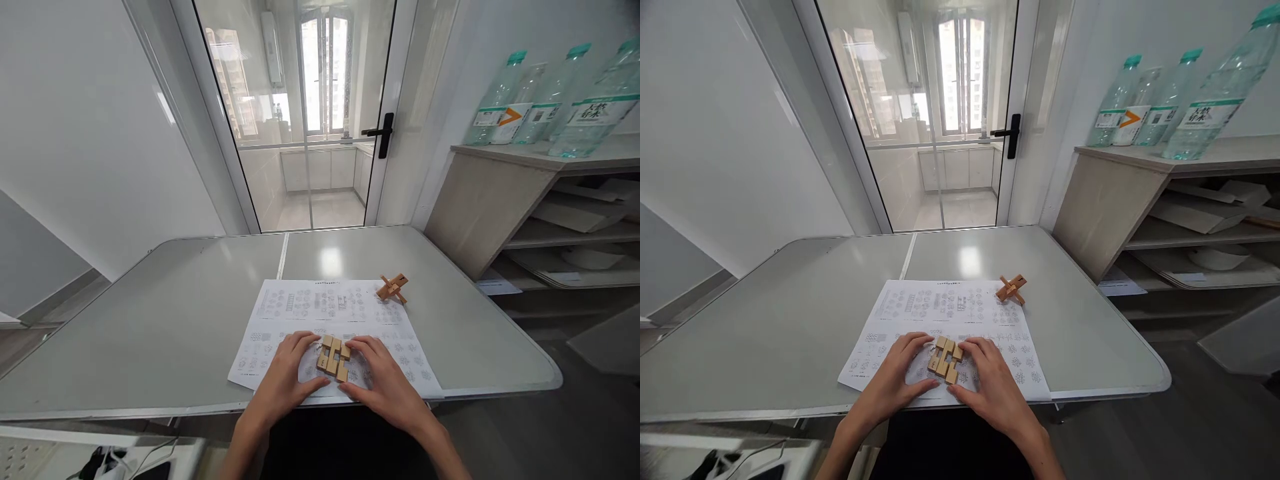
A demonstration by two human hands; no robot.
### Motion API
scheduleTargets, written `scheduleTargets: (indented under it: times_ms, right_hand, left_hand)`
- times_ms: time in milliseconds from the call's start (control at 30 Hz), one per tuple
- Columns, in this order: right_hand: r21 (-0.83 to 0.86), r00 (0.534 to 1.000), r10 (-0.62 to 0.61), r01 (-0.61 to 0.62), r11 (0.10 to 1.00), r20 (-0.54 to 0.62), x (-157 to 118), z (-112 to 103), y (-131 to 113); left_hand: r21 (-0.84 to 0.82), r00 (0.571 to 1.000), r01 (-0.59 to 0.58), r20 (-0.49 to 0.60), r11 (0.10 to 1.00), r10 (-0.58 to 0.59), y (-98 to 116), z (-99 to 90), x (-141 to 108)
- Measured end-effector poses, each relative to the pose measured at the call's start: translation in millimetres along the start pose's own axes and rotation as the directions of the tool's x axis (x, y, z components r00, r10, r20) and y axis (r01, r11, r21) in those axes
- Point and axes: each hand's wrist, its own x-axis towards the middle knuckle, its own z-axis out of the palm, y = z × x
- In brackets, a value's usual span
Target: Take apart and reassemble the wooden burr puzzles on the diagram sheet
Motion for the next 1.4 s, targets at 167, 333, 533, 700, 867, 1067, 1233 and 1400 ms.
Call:
scheduleTargets:
  times_ms: [167,333,533,700,867,1067,1233,1400]
  right_hand:
    - [0.093,0.999,0.039,-0.037,0.995,-0.021,2.6,-4.1,-1.8]
    - [0.173,0.994,0.001,0.018,0.985,-0.111,10.9,2.6,-5.2]
    - [0.278,0.966,0.104,-0.036,0.960,-0.236,16.2,17.2,-0.6]
    - [0.310,0.955,0.147,-0.063,0.948,-0.256,15.6,18.7,2.9]
    - [0.340,0.953,0.161,-0.067,0.938,-0.258,15.7,18.1,2.0]
    - [0.371,0.950,0.167,-0.060,0.927,-0.265,15.4,18.8,1.2]
    - [0.435,0.928,0.204,-0.051,0.899,-0.312,17.4,20.1,6.2]
    - [0.484,0.926,0.216,-0.042,0.874,-0.310,19.0,21.0,8.0]
  left_hand:
    - [-0.043,0.997,0.019,0.071,0.999,-0.016,-6.6,-0.4,4.5]
    - [-0.071,0.997,0.006,0.072,0.997,0.000,-3.6,4.2,6.9]
    - [-0.092,1.000,-0.002,-0.019,0.996,0.000,-3.9,9.5,6.2]
    - [-0.015,0.997,-0.070,-0.044,0.997,0.069,-2.2,9.4,6.0]
    - [0.110,0.988,-0.125,-0.077,0.986,0.134,8.6,10.4,6.6]
    - [0.205,0.975,-0.177,-0.097,0.963,0.199,13.9,22.4,15.1]
    - [0.081,0.974,-0.164,-0.144,0.983,0.174,12.8,23.5,19.2]
    - [-0.168,0.974,-0.014,-0.227,0.986,-0.025,14.3,17.6,15.9]
